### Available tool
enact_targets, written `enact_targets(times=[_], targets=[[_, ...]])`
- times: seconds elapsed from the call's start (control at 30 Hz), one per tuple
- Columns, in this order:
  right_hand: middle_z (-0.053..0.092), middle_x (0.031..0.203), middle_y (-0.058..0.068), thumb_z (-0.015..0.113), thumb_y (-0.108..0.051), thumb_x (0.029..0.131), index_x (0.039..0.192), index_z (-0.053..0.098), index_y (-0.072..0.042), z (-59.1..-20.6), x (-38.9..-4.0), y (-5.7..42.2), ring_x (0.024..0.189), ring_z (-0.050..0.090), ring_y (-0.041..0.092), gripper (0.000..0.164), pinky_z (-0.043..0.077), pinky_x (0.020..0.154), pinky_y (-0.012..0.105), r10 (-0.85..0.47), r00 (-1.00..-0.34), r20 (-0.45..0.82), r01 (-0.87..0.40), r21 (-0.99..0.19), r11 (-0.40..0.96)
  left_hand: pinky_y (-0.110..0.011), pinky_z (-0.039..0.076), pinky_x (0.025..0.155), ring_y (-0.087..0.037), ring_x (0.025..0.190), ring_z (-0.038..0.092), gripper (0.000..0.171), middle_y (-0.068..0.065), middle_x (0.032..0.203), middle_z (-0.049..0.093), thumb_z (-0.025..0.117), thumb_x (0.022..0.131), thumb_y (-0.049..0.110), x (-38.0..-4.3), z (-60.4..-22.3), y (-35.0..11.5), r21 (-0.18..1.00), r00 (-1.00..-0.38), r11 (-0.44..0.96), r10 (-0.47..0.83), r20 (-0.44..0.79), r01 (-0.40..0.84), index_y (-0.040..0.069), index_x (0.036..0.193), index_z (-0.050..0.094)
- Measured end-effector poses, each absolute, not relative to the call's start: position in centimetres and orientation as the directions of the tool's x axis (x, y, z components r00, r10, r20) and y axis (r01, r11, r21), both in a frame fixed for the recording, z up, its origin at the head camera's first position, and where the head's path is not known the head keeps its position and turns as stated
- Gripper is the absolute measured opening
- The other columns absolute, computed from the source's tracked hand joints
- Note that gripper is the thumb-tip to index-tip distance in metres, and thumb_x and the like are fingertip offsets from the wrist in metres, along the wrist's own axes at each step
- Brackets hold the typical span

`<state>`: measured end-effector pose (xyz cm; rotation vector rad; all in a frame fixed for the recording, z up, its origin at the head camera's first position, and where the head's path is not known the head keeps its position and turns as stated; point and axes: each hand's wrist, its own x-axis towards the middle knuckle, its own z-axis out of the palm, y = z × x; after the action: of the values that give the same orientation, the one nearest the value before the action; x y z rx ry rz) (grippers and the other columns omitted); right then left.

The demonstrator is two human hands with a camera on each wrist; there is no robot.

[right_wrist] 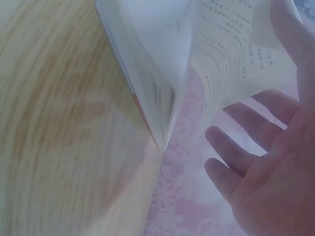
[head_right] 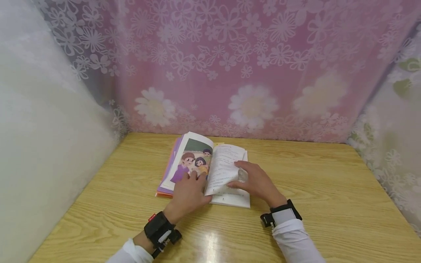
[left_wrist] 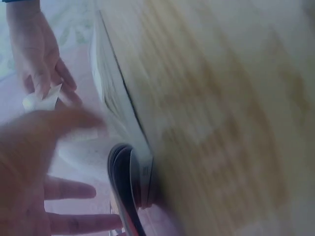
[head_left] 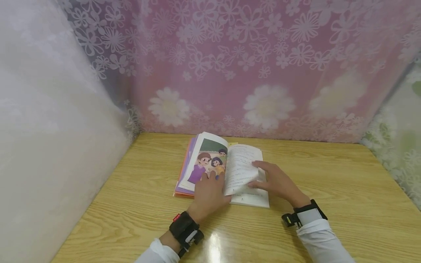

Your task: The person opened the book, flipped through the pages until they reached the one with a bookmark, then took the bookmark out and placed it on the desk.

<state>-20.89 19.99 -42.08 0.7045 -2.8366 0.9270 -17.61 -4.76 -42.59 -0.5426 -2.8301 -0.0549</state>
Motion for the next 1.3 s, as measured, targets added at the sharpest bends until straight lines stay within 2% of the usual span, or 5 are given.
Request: enact_targets(times=[0.3,0.5,0.73,1.0,1.3], targets=[[0.029,0.145,0.02,0.064,-0.065,0.066,0.139,0.034,-0.011,-42.3,-20.9,20.3,0.13,0.028,0.036,0.095,0.028,0.1,0.055,-0.399,-0.898,0.186,-0.434,-0.521,0.735,-0.036,0.04,0.046,-0.026,0.073,0.054,0.052,-0.01,0.09,0.058,0.06,0.073,0.035,-17.2,-43.2,-4.9,0.083,-0.896,0.934,0.306,0.323,0.349,0.015,0.12,0.051],[0.014,0.151,0.018,0.065,-0.065,0.064,0.146,0.014,-0.024,-42.5,-20.8,20.7,0.134,0.016,0.037,0.105,0.022,0.1,0.061,-0.359,-0.92,0.156,-0.381,-0.564,0.733,-0.031,0.034,0.041,-0.02,0.059,0.051,0.062,-0.01,0.083,0.06,0.058,0.072,0.026,-17.6,-42.7,-5.4,0.221,-0.915,0.913,0.272,0.298,0.343,0.011,0.13,0.042],[0.013,0.151,0.018,0.064,-0.066,0.064,0.146,0.013,-0.023,-42.5,-20.5,20.8,0.134,0.014,0.037,0.106,0.022,0.1,0.061,-0.35,-0.93,0.116,-0.351,-0.569,0.743,-0.029,0.03,0.037,-0.014,0.049,0.041,0.072,-0.005,0.068,0.053,0.057,0.07,0.009,-18.6,-42.1,-6.9,0.33,-0.924,0.889,0.211,0.319,0.317,0.004,0.137,0.03],[0.016,0.15,0.02,0.064,-0.065,0.066,0.145,0.016,-0.018,-43.0,-20.2,21.3,0.134,0.015,0.038,0.103,0.021,0.102,0.059,-0.349,-0.933,0.088,-0.332,-0.582,0.742,-0.028,0.032,0.04,-0.017,0.051,0.042,0.075,-0.018,0.098,0.058,0.052,0.073,0.0,-19.3,-41.7,-9.0,0.344,-0.946,0.902,0.167,0.278,0.261,0.002,0.141,0.022],[0.017,0.149,0.022,0.064,-0.066,0.064,0.143,0.022,-0.013,-43.5,-20.3,21.8,0.133,0.017,0.039,0.104,0.021,0.102,0.059,-0.335,-0.939,0.076,-0.316,-0.574,0.756,-0.034,0.044,0.052,-0.022,0.065,0.051,0.064,-0.023,0.101,0.057,0.051,0.075,-0.002,-19.6,-42.5,-10.5,0.331,-0.96,0.916,0.153,0.235,0.227,-0.004,0.135,0.03]])
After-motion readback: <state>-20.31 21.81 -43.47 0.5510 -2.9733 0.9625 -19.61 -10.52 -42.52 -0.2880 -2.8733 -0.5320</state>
